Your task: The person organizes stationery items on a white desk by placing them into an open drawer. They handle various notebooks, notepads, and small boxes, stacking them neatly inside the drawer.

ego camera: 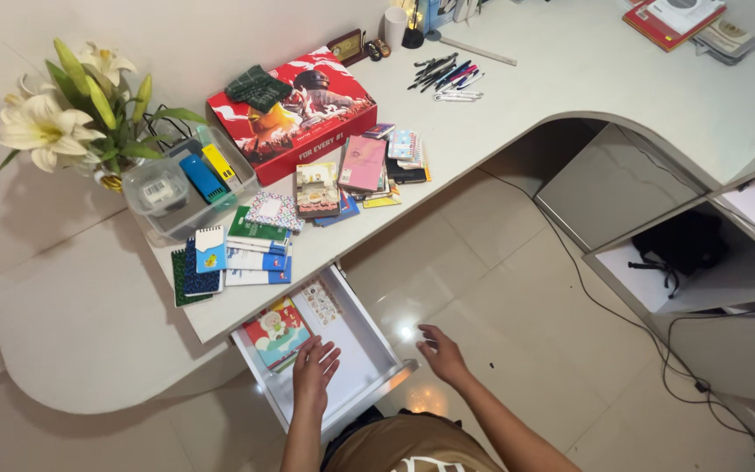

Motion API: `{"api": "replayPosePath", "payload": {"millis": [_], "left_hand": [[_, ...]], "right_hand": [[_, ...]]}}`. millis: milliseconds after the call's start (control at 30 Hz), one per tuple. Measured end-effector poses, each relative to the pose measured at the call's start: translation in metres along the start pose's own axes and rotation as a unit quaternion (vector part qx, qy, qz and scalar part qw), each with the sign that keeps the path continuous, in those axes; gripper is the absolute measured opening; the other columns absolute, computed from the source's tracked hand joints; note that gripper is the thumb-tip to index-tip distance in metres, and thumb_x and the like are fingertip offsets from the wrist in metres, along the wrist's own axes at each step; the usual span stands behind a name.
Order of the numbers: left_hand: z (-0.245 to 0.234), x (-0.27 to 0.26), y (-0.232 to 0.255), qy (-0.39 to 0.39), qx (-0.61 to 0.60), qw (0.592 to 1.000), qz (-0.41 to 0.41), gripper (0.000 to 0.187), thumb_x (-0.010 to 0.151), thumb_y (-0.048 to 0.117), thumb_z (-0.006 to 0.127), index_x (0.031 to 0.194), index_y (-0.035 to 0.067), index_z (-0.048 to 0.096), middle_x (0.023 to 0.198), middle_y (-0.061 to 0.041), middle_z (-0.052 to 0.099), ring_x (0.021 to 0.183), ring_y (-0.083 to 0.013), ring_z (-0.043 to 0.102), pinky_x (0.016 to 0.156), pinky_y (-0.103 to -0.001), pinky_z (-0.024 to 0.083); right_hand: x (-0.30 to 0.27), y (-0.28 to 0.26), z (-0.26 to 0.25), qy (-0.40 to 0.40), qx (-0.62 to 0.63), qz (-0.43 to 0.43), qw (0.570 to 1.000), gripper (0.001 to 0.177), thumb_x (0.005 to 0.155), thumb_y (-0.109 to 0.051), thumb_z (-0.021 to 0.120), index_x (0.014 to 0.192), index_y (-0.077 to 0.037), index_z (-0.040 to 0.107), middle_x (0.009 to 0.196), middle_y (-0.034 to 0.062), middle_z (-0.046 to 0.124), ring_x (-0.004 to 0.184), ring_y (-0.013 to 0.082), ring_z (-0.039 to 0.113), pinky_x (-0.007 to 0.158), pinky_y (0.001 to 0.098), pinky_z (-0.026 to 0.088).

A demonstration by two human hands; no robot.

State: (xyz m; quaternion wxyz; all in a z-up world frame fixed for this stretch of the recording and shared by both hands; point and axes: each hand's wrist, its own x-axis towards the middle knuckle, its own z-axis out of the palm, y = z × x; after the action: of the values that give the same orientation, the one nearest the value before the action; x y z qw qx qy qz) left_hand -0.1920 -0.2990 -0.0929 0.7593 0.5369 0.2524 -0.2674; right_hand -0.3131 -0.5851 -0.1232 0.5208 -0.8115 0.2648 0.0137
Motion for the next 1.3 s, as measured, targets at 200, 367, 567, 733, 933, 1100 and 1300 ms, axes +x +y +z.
{"api": "replayPosePath", "payload": {"millis": [200, 367, 567, 733, 933, 1100, 1300], "left_hand": [[-0.003, 0.02, 0.019, -0.003, 0.0, 1.0, -0.013, 0.043, 0.102, 0.027, 0.055, 0.139, 0.005, 0.053, 0.13, -0.018, 0.066, 0.114, -0.0296, 0.068, 0.093, -0.04, 0.054], [-0.007, 0.02, 0.031, 0.035, -0.013, 0.999, -0.013, 0.043, 0.103, 0.027, 0.054, 0.14, 0.006, 0.053, 0.131, -0.017, 0.066, 0.116, -0.029, 0.067, 0.095, -0.04, 0.054], [0.024, 0.027, 0.033, 0.076, -0.051, 0.996, 0.019, 0.046, 0.1, 0.021, 0.055, 0.144, 0.009, 0.045, 0.131, -0.019, 0.064, 0.116, -0.0311, 0.067, 0.097, -0.042, 0.054], [0.077, 0.043, 0.014, 0.124, -0.087, 0.988, 0.016, 0.054, 0.098, 0.019, 0.058, 0.147, 0.01, 0.038, 0.13, -0.019, 0.063, 0.114, -0.0318, 0.068, 0.096, -0.043, 0.054], [0.162, 0.06, -0.014, 0.156, -0.131, 0.979, 0.018, 0.056, 0.096, 0.018, 0.06, 0.147, 0.012, 0.038, 0.129, -0.021, 0.064, 0.112, -0.0328, 0.068, 0.096, -0.041, 0.053], [0.218, 0.075, -0.048, 0.164, -0.154, 0.974, 0.039, 0.055, 0.096, 0.018, 0.062, 0.146, 0.01, 0.041, 0.128, -0.021, 0.063, 0.113, -0.0328, 0.068, 0.097, -0.042, 0.055], [0.253, 0.093, -0.066, 0.128, -0.155, 0.978, 0.056, 0.046, 0.098, 0.023, 0.059, 0.141, 0.009, 0.049, 0.128, -0.017, 0.064, 0.115, -0.0304, 0.067, 0.097, -0.04, 0.054]], "right_hand": [[0.021, -0.002, -0.005, 0.033, 0.006, 0.065, 0.997, 0.038, 0.095, -0.026, 0.067, 0.131, -0.014, 0.066, 0.124, 0.0131, 0.073, 0.113, 0.0261, 0.073, 0.095, 0.0364, 0.059], [0.038, -0.008, 0.015, -0.011, 0.005, 0.04, 0.999, 0.035, 0.095, -0.026, 0.068, 0.127, -0.011, 0.067, 0.122, 0.013, 0.074, 0.116, 0.0265, 0.072, 0.098, 0.0366, 0.057], [0.088, -0.014, -0.002, -0.063, -0.027, 0.021, 0.997, 0.035, 0.096, -0.025, 0.066, 0.129, -0.012, 0.067, 0.125, 0.0129, 0.072, 0.119, 0.0279, 0.069, 0.1, 0.0385, 0.055], [0.134, -0.008, -0.045, -0.092, -0.013, 0.0, 0.996, 0.033, 0.096, -0.024, 0.065, 0.126, -0.011, 0.068, 0.121, 0.0127, 0.074, 0.115, 0.0258, 0.071, 0.099, 0.0374, 0.055], [0.211, 0.008, -0.112, -0.147, -0.044, -0.018, 0.988, 0.029, 0.095, -0.024, 0.066, 0.119, -0.009, 0.072, 0.109, 0.0106, 0.079, 0.101, 0.0213, 0.074, 0.091, 0.0343, 0.058], [0.265, 0.017, -0.166, -0.189, -0.054, -0.054, 0.979, 0.028, 0.098, -0.024, 0.065, 0.12, -0.008, 0.071, 0.103, 0.0065, 0.078, 0.092, 0.0147, 0.073, 0.083, 0.032, 0.058], [0.297, 0.004, -0.204, -0.195, -0.027, 0.025, 0.98, 0.03, 0.097, -0.024, 0.063, 0.121, -0.008, 0.072, 0.096, 0.0057, 0.075, 0.083, 0.0136, 0.069, 0.071, 0.0312, 0.06]]}}
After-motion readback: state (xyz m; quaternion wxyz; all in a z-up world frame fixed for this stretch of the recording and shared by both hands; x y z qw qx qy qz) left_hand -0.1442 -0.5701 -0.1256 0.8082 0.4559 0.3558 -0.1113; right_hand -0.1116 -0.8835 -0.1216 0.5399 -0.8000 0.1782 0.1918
